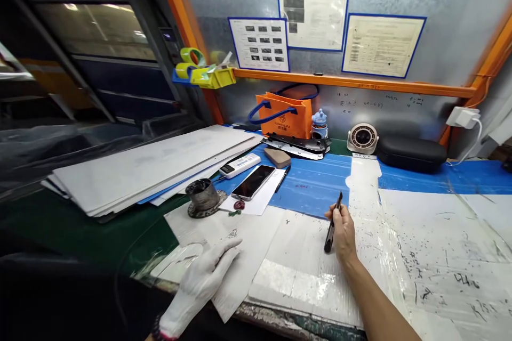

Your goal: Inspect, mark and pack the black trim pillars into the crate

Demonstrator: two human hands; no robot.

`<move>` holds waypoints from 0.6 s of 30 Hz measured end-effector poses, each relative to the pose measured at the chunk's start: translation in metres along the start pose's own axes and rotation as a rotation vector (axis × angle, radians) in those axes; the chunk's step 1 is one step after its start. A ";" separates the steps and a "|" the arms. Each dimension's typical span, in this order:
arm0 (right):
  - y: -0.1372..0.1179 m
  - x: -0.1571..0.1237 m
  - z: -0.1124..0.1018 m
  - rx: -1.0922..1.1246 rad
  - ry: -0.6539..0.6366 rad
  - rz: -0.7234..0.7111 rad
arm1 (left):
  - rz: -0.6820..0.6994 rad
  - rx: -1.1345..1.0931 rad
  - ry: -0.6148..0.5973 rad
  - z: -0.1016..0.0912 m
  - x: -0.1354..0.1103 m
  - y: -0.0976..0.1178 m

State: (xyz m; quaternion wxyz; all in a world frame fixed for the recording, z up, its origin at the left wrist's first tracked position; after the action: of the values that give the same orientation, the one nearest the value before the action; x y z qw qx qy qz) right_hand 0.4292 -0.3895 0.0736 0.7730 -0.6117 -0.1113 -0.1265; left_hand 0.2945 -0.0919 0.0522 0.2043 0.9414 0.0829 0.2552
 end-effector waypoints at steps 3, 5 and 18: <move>-0.003 -0.001 0.001 0.012 -0.012 -0.005 | 0.006 0.002 0.001 0.000 0.000 0.002; -0.006 -0.002 0.002 0.020 -0.016 -0.018 | 0.004 -0.013 0.005 0.000 0.000 0.002; -0.011 0.000 0.007 0.060 -0.049 -0.088 | 0.026 -0.036 0.025 -0.003 0.003 0.003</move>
State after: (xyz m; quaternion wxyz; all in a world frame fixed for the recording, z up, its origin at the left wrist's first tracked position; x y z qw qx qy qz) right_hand 0.4257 -0.3850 0.0851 0.7817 -0.5857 -0.1607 -0.1417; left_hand 0.2954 -0.0932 0.0568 0.2170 0.9353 0.0687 0.2709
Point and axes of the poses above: each hand's wrist, its own x-axis towards the middle knuckle, its own z-axis out of the palm, y = z × x, the point moved 5 cm from there along x, towards the middle knuckle, and after that the axes turned 8 degrees about x, right-handed, at the moved point
